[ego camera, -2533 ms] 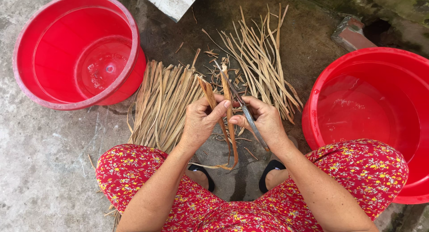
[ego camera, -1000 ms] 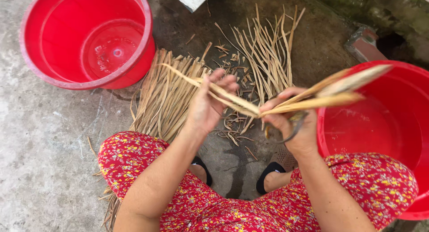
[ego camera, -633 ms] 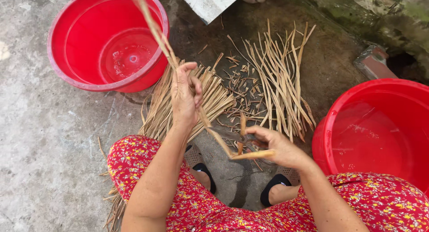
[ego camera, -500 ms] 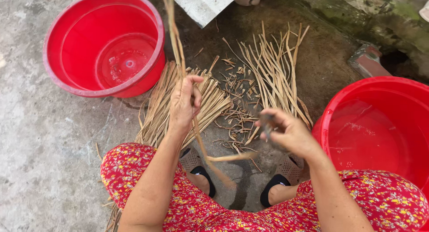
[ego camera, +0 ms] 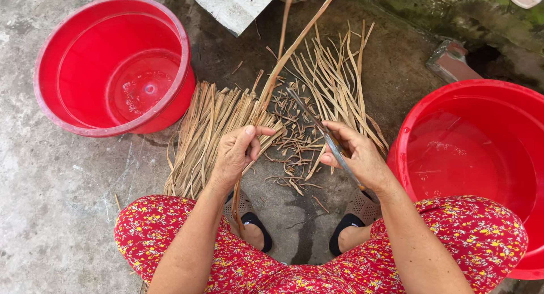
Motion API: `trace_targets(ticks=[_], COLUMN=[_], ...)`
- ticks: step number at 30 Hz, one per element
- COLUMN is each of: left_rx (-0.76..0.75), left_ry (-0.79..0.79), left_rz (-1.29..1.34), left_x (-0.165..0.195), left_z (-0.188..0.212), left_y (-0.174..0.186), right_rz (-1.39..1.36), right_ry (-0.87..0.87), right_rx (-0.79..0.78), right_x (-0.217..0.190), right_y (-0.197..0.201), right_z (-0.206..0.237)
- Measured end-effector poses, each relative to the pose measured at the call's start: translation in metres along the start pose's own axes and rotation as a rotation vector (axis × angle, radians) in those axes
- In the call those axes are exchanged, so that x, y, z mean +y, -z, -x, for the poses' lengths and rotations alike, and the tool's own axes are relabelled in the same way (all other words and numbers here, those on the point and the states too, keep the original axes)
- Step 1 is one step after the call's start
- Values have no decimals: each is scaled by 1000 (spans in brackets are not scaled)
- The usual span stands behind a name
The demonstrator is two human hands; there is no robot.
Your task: The person sits on the ground and trims dried plant strips with scissors, cutting off ends and thinning each strip one at a time. They place trimmed strips into a pile on the left, drop scraps in the middle, and occasionally gather and reposition the piles.
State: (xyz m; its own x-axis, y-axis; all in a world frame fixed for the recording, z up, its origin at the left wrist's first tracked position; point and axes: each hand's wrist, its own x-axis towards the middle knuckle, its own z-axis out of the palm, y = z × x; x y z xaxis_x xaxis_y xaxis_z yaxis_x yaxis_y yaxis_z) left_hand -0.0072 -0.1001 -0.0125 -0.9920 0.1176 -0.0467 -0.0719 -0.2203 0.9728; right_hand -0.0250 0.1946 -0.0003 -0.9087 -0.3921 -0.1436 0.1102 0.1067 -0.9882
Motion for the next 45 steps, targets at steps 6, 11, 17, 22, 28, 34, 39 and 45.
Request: trace_targets(ticks=[6, 11, 17, 22, 28, 34, 39, 45], left_rx=[73, 62, 44, 44, 67, -20, -163, -319], left_ry=[34, 91, 100, 131, 172, 172, 235, 270], left_rz=[60, 35, -43, -76, -48, -201, -252, -273], left_x=[-7, -4, -3, -4, -9, -12, -16, -23], left_z=[-1, 1, 1, 0, -1, 3, 7, 15], left_y=[1, -2, -7, -5, -1, -5, -17, -26], right_rz=[66, 50, -10, 40, 145, -52, -105, -147], right_ry=[-15, -15, -33, -80, -135, 68, 161, 164], right_rx=[-37, -64, 9, 13, 74, 86, 110, 164], right_x=[-1, 0, 11, 11, 7, 1, -11, -16], right_y=[-3, -2, -14, -14, -13, 2, 16, 23], right_z=[1, 1, -5, -4, -1, -5, 0, -2])
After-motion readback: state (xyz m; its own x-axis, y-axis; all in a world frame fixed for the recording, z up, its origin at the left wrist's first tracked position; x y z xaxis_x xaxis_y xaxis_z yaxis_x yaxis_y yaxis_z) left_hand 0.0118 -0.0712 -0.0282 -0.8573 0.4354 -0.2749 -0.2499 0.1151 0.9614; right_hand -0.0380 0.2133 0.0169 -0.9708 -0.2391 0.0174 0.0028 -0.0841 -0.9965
